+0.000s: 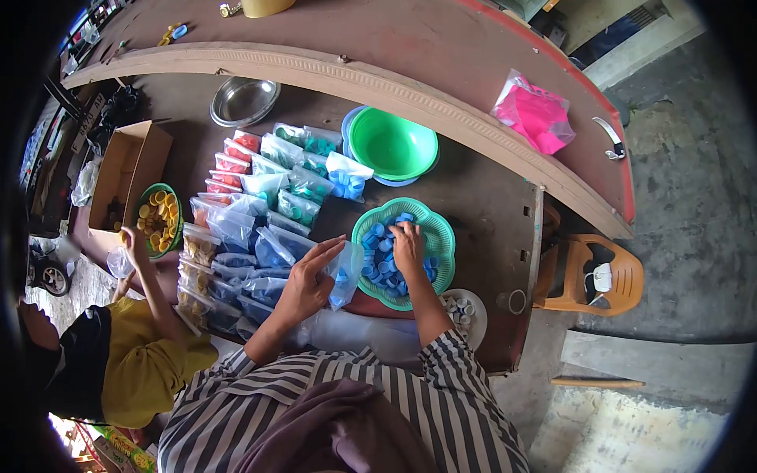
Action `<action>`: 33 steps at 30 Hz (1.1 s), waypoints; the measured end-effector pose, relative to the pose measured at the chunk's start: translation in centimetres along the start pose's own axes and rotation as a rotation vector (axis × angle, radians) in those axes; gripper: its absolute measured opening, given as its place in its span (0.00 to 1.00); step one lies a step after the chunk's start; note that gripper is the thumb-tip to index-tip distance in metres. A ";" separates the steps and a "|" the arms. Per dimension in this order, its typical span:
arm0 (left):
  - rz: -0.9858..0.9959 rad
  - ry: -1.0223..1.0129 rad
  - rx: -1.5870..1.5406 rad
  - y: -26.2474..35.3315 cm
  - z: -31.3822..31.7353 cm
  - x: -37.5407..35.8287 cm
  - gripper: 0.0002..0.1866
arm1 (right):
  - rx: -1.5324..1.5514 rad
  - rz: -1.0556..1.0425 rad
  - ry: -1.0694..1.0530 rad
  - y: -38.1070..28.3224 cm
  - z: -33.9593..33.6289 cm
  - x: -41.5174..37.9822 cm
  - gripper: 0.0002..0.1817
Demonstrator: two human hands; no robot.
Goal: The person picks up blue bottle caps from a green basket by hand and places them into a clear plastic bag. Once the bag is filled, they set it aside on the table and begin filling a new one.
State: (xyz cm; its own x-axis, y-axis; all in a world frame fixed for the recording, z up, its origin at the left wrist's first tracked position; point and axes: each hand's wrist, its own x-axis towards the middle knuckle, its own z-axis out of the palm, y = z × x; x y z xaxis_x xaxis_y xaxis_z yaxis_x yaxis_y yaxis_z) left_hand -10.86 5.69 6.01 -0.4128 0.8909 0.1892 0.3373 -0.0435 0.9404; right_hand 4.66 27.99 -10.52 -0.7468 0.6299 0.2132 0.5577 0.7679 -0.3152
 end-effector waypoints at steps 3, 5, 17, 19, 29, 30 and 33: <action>0.000 -0.001 -0.031 -0.9 0.1 0.3 0.35 | 0.040 0.127 -0.031 1.0 -0.1 -0.3 0.11; -0.013 -0.002 -0.048 -1.0 0.1 0.5 0.35 | 0.161 0.175 -0.012 2.3 0.2 -0.6 0.09; 0.044 -0.017 0.006 0.1 -0.1 0.3 0.31 | 0.195 0.194 0.090 3.0 0.3 -2.7 0.17; 0.070 -0.007 0.021 0.2 -0.1 0.1 0.31 | 0.190 0.142 0.047 1.6 -0.3 -2.3 0.21; 0.079 0.049 0.053 0.9 0.4 -2.3 0.31 | 0.194 0.052 -0.114 1.6 0.5 -1.5 0.18; 0.080 0.052 0.064 1.0 0.5 -2.6 0.32 | 0.198 0.042 -0.119 1.6 0.4 -1.6 0.18; 0.021 0.081 0.028 1.8 0.7 -2.7 0.30 | 0.305 0.050 -0.026 2.2 -0.3 -2.0 0.16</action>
State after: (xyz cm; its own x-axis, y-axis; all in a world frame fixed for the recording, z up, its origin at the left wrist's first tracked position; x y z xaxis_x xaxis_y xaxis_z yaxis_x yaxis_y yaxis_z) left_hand -8.52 3.51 7.01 -0.4722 0.8504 0.2319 0.3698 -0.0477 0.9279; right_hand 7.48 28.44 -11.36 -0.7322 0.6601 0.1678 0.4629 0.6630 -0.5884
